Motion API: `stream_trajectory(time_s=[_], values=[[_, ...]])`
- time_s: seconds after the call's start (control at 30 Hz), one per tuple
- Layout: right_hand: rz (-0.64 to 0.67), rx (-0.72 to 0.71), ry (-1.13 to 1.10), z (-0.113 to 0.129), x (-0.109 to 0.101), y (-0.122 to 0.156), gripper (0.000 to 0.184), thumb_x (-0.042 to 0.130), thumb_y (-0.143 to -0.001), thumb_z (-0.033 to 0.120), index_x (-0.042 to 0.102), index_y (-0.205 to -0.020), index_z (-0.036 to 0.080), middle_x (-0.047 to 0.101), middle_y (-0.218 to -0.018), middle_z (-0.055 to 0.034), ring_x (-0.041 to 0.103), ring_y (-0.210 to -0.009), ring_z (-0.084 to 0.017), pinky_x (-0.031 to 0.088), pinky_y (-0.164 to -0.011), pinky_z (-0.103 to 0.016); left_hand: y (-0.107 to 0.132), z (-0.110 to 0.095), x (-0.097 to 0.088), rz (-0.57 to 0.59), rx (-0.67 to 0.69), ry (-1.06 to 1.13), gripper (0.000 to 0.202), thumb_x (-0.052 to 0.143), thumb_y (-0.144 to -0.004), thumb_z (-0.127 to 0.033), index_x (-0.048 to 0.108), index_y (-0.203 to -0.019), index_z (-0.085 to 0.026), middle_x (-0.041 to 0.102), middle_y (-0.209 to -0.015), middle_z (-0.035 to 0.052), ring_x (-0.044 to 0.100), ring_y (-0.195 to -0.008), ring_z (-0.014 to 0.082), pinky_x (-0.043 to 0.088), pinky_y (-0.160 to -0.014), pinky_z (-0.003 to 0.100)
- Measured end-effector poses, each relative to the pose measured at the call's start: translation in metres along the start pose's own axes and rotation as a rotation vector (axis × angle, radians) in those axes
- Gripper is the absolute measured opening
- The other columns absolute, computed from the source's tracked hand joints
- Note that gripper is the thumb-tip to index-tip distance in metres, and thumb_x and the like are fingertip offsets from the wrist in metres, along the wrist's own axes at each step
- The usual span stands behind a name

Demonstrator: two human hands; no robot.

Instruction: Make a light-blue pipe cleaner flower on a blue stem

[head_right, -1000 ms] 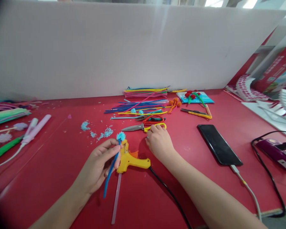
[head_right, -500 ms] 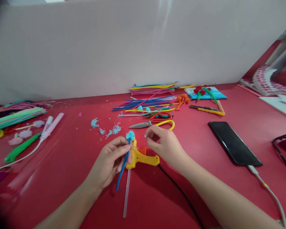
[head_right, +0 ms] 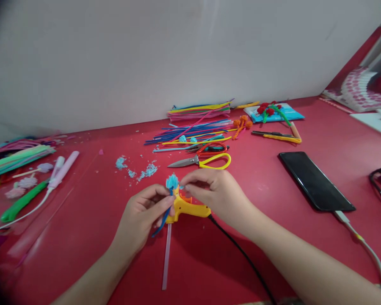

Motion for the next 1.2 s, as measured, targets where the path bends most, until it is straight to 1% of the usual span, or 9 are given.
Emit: stream_trajectory(time_s=[0.1,0.2,0.27,0.37,0.47,0.57,0.77,1.0,1.2], values=[[0.032,0.093,-0.079,-0.006,0.0,0.001,0.009,0.055,-0.08,0.021,0.063,-0.081,0.018,0.066,-0.072,0.0008,0.064,-0.068,-0.012,0.049,-0.061,-0.022,0.0,0.0,0.0,0.012,0.015,-0.119,0.013,0.062,-0.076,-0.026,0.057,-0.068,-0.017,0.06,-0.054,-0.0011,0.039,-0.038,0.004,0.028,-0.037,0.015],[0.054,0.121,-0.001,-0.007,0.001,0.002,0.008,0.057,-0.079,0.023,0.06,-0.074,0.018,0.064,-0.063,0.0023,0.061,-0.06,-0.011,0.046,-0.054,-0.02,-0.001,0.0,0.0,0.018,0.032,-0.189,0.012,0.06,-0.077,-0.023,0.057,-0.068,-0.017,0.059,-0.055,-0.0015,0.043,-0.042,0.0051,0.031,-0.04,0.015],[0.058,0.093,0.116,-0.004,0.001,0.003,0.01,0.057,-0.079,0.024,0.059,-0.071,0.019,0.062,-0.061,0.0032,0.058,-0.056,-0.01,0.042,-0.05,-0.019,-0.001,0.0,0.0,0.021,0.04,-0.209,0.011,0.058,-0.078,-0.023,0.056,-0.069,-0.017,0.058,-0.054,-0.0019,0.046,-0.046,0.0063,0.034,-0.043,0.015],[0.072,0.006,0.283,0.004,0.003,0.004,0.008,0.055,-0.079,0.022,0.06,-0.074,0.02,0.062,-0.064,0.0036,0.054,-0.056,-0.009,0.037,-0.049,-0.019,-0.002,-0.001,0.001,0.03,0.067,-0.235,0.011,0.056,-0.079,-0.023,0.056,-0.069,-0.018,0.056,-0.054,-0.0027,0.049,-0.05,0.0083,0.038,-0.049,0.017],[0.059,-0.083,0.409,0.012,0.002,0.006,0.009,0.052,-0.08,0.018,0.06,-0.076,0.02,0.06,-0.065,0.0035,0.05,-0.056,-0.008,0.034,-0.05,-0.019,-0.002,-0.003,0.002,0.038,0.099,-0.263,0.012,0.055,-0.079,-0.024,0.055,-0.069,-0.018,0.053,-0.053,-0.0038,0.048,-0.051,0.0093,0.039,-0.05,0.019],[0.042,-0.112,0.473,0.016,0.0,0.007,0.008,0.052,-0.077,0.016,0.058,-0.074,0.019,0.057,-0.063,0.0039,0.047,-0.054,-0.008,0.031,-0.05,-0.02,-0.001,-0.007,0.001,0.02,0.147,-0.328,0.011,0.055,-0.078,-0.023,0.056,-0.069,-0.018,0.05,-0.054,-0.0045,0.045,-0.05,0.0089,0.037,-0.049,0.019],[0.033,-0.119,0.498,0.017,0.001,0.007,0.007,0.056,-0.073,0.014,0.058,-0.072,0.02,0.056,-0.062,0.0054,0.046,-0.054,-0.008,0.03,-0.05,-0.02,0.002,-0.016,0.001,-0.048,0.247,-0.518,0.009,0.055,-0.074,-0.018,0.058,-0.065,-0.016,0.044,-0.054,-0.0049,0.038,-0.049,0.0076,0.031,-0.045,0.018],[0.0,-0.088,0.477,0.015,-0.002,0.006,0.006,0.055,-0.072,0.014,0.057,-0.071,0.019,0.056,-0.061,0.0048,0.046,-0.054,-0.008,0.03,-0.05,-0.021,0.004,-0.019,0.001,-0.066,0.273,-0.571,0.009,0.054,-0.073,-0.017,0.059,-0.065,-0.016,0.045,-0.053,-0.0047,0.037,-0.048,0.0075,0.031,-0.045,0.019],[-0.02,-0.054,0.468,0.01,-0.002,0.004,0.006,0.055,-0.073,0.016,0.056,-0.07,0.02,0.056,-0.061,0.0049,0.046,-0.054,-0.008,0.029,-0.049,-0.02,0.008,-0.03,0.004,-0.082,0.381,-0.656,0.011,0.054,-0.074,-0.013,0.059,-0.064,-0.016,0.048,-0.056,-0.0036,0.04,-0.05,0.0074,0.034,-0.049,0.018]])
Point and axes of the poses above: each hand's wrist, its own y-axis away from the middle knuckle, its own x-axis out of the palm, z = x × y, the point moved 10 cm from there along -y, towards the middle knuckle
